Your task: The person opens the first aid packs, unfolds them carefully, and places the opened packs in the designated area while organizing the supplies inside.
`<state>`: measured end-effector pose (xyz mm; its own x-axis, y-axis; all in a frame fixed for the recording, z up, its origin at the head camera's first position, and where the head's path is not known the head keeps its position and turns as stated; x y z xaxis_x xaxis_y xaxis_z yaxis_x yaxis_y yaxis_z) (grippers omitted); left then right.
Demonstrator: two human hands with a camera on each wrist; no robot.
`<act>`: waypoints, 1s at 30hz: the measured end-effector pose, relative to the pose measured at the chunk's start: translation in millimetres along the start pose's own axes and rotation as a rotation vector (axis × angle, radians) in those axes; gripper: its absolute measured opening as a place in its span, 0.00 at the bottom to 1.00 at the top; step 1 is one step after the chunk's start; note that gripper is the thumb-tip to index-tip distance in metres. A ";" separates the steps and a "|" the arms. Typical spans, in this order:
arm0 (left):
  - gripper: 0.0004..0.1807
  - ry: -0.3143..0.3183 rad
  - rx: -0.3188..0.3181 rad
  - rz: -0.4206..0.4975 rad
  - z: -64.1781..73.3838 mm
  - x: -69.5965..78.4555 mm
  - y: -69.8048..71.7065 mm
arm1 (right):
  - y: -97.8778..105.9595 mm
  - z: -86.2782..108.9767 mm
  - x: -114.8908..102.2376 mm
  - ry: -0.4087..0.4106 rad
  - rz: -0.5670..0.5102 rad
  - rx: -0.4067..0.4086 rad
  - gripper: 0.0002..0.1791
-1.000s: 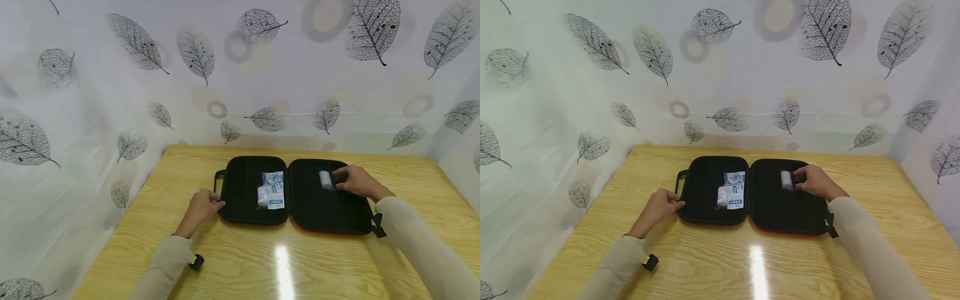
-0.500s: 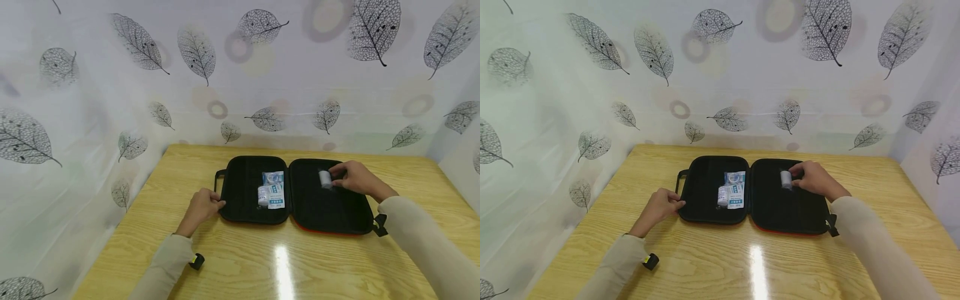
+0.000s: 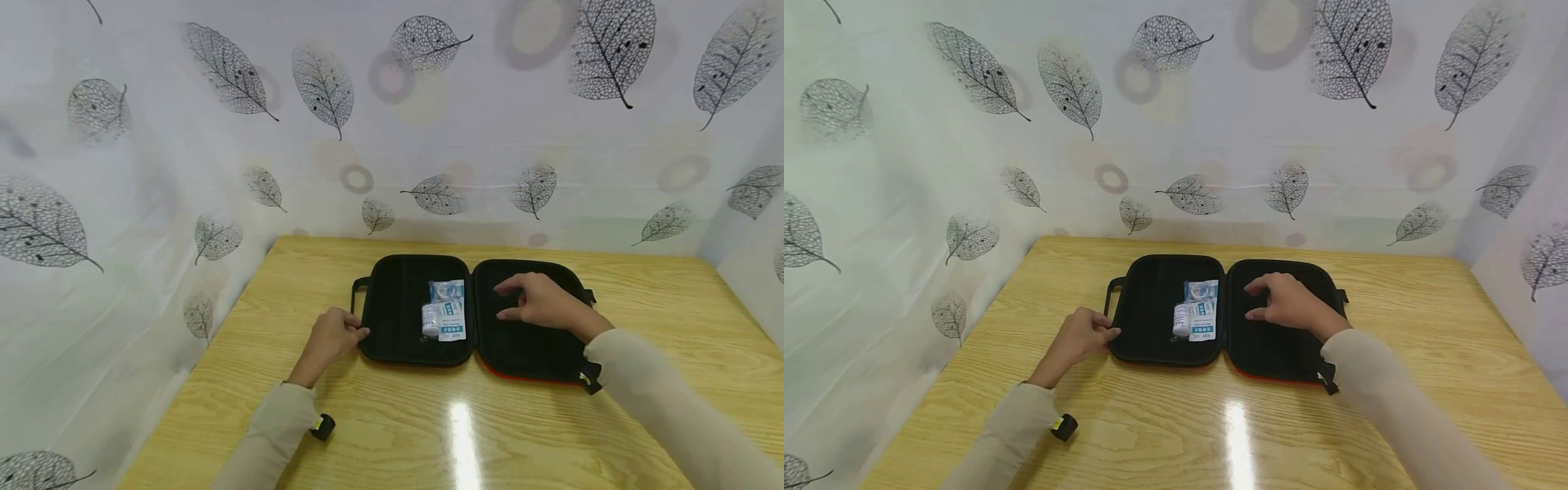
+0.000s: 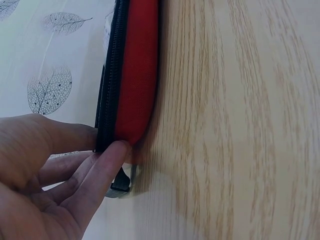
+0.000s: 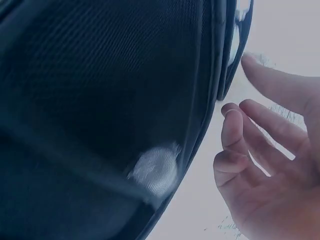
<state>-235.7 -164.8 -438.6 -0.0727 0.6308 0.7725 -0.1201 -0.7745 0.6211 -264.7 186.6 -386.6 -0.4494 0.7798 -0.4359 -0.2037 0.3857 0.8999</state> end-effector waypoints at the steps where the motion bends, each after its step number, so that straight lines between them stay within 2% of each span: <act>1: 0.11 0.007 0.002 0.001 0.0 -0.3 0.0 | -2.3 -2.1 -3.2 0.004 -0.006 -0.002 0.26; 13: 0.10 -0.006 0.003 0.005 0.7 2.1 0.1 | -28.8 -25.1 -45.4 0.086 -0.069 -0.030 0.35; 19: 0.12 0.000 0.007 0.002 1.5 3.3 0.3 | -41.9 -35.9 -61.3 0.104 -0.028 -0.057 0.38; 24: 0.13 0.010 0.008 0.009 2.0 3.7 0.3 | -50.4 -44.4 -69.2 0.084 0.042 -0.069 0.39; 30: 0.12 0.004 0.016 0.016 1.4 3.0 0.4 | -57.3 -50.1 -71.3 0.031 0.060 -0.098 0.41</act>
<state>-234.6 -163.3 -435.9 -0.0782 0.6185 0.7818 -0.1034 -0.7851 0.6107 -264.5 84.2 -406.3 -0.4896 0.7839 -0.3819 -0.2592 0.2873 0.9221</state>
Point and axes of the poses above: each hand's wrist, its own z-axis away from the middle knuckle, its own y-axis out of the back of the hand, x = y × z, the point moved 7 cm from there along -z, towards the middle knuckle, and after that the axes turned 8 degrees about z, right-handed, at the moved point
